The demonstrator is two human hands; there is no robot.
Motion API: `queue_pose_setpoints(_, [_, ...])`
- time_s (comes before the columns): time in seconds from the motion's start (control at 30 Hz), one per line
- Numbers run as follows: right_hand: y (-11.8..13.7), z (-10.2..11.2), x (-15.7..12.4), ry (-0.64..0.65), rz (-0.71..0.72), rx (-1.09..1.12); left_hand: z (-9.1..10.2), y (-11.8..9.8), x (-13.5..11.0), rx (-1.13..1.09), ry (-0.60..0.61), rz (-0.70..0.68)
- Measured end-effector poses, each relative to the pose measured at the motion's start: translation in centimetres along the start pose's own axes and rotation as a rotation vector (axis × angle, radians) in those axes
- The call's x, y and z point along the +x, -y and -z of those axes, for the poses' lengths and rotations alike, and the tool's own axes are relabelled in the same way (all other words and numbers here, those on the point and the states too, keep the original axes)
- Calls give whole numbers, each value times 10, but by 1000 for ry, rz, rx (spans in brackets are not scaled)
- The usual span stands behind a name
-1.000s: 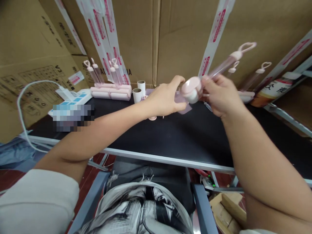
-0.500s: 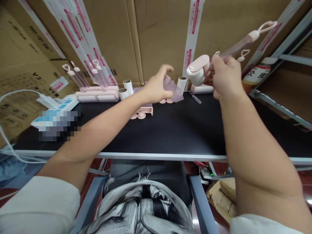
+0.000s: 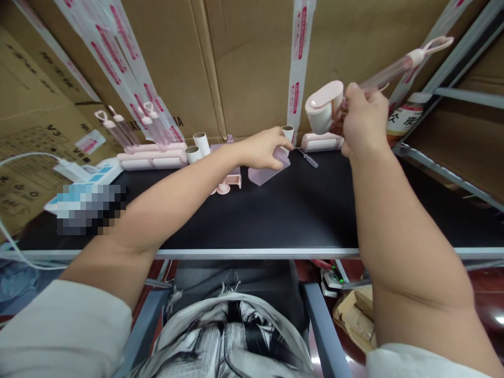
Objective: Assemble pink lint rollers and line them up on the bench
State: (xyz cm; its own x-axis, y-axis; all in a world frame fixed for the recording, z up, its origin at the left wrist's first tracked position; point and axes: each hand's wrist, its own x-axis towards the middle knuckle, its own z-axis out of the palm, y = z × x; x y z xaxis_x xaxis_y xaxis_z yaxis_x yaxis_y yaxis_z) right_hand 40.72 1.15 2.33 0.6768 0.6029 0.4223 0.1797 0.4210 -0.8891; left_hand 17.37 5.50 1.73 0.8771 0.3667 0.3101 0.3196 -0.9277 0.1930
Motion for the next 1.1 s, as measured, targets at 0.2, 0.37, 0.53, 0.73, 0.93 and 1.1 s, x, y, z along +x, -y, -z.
queue_pose_setpoints(0.2, [4, -4, -10, -6, 18, -6, -18, 8, 6, 90, 141, 7])
queue_pose_setpoints(0.37, [8, -5, -17, 79, -118, -53, -31, 7, -3, 50, 101, 30])
queue_pose_setpoints(0.53, [8, -17, -43, 287, -207, 106, -40, -9, -8, -188, -345, 200])
queue_pose_setpoints(0.73, [10, -37, -89, 690, -235, 250, -28, -4, -29, -355, -715, 118])
queue_pose_setpoints(0.93, [11, -17, -59, 810, -247, 263, 3, 8, -97, -528, -849, 80])
queue_pose_setpoints(1.1, [20, -13, -70, 945, -207, 134, 3, 2, -124, -579, -802, 96])
